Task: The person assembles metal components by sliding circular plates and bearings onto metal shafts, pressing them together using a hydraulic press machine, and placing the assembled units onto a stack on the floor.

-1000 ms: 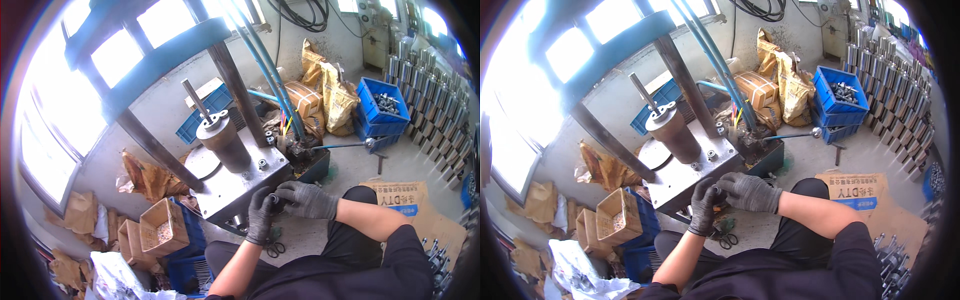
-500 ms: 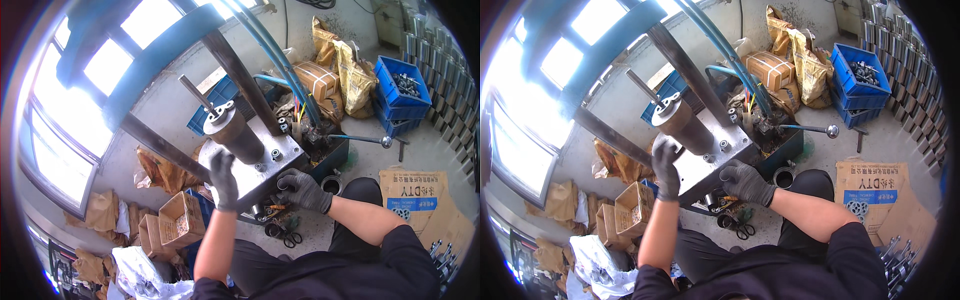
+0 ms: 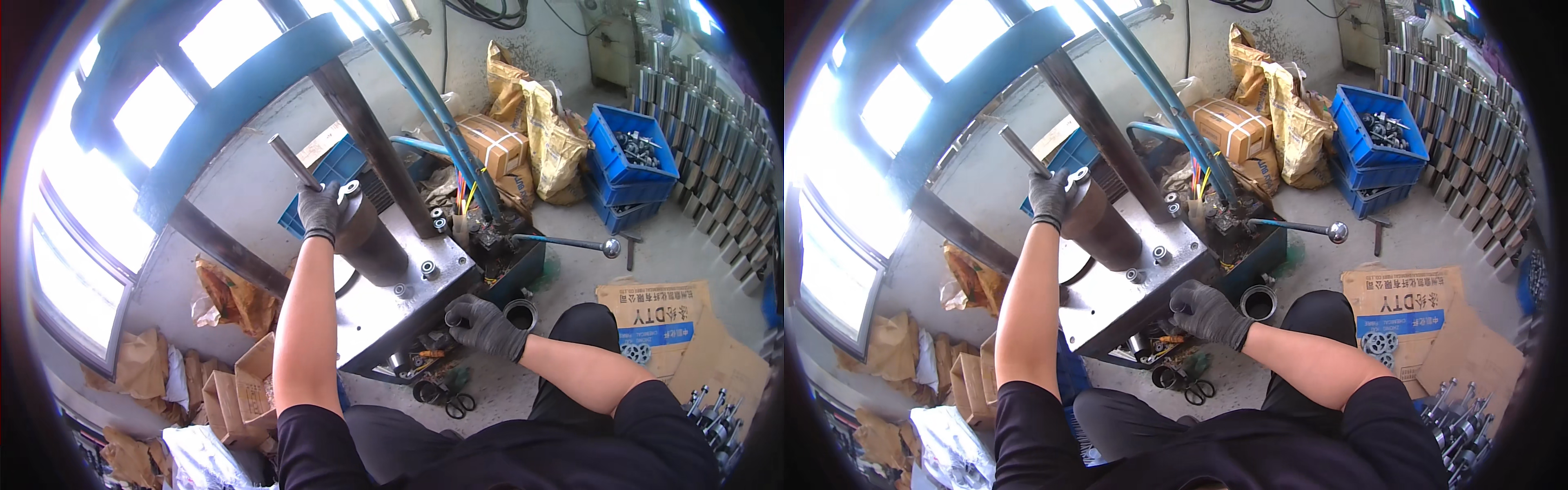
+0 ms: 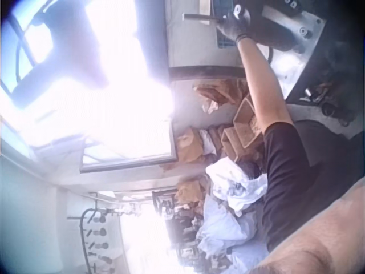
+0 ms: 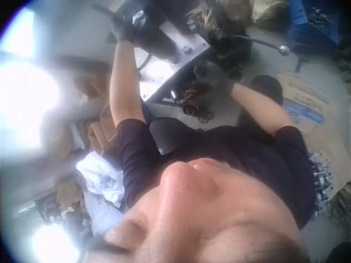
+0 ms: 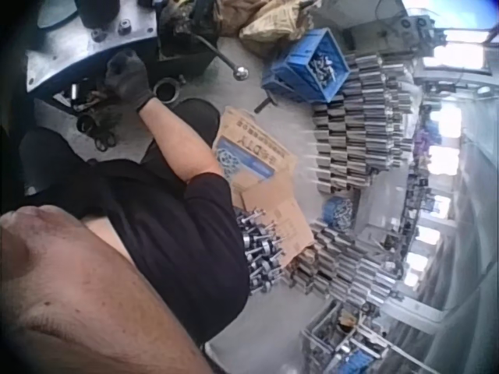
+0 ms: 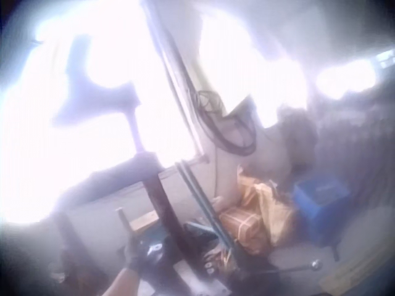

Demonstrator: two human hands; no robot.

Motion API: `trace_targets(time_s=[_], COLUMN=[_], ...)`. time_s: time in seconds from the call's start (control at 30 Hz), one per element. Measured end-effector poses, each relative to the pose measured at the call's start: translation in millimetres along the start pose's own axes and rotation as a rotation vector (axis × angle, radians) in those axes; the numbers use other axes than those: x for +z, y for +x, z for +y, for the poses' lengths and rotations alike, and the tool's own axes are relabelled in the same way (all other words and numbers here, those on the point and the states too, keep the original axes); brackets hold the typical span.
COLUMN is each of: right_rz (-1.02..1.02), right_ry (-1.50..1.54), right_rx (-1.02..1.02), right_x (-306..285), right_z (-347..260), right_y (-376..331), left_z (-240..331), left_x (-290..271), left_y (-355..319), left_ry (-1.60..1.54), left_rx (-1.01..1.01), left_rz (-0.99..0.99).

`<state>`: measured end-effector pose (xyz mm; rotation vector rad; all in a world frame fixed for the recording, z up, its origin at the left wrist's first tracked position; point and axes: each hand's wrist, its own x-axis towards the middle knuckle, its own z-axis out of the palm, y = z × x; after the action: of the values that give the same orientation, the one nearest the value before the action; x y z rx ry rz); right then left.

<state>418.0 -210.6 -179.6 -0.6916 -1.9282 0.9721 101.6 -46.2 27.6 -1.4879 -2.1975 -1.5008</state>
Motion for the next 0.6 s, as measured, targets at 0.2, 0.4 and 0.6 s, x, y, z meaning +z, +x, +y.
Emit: trace_targets(time_s=[0.2, 0.4, 0.6], right_rz=[0.03, 0.017, 0.129], right_ry=[-0.059, -0.136, -0.312], right_rx=[-0.123, -0.298, -0.437], right_x=[-5.7, -16.9, -2.7], right_z=[-4.6, -68.9, -78.1], right_y=[-0.7, 94.6, 244.3], left_z=[1.7, -14.3, -1.8], left_x=[5.2, 8.5, 1.3], left_y=[-13.7, 0.0, -11.4], left_ry=[-0.094, -0.198, -0.137], left_rx=[-0.011, -0.01, -0.004], left_rz=[0.02, 0.054, 0.062])
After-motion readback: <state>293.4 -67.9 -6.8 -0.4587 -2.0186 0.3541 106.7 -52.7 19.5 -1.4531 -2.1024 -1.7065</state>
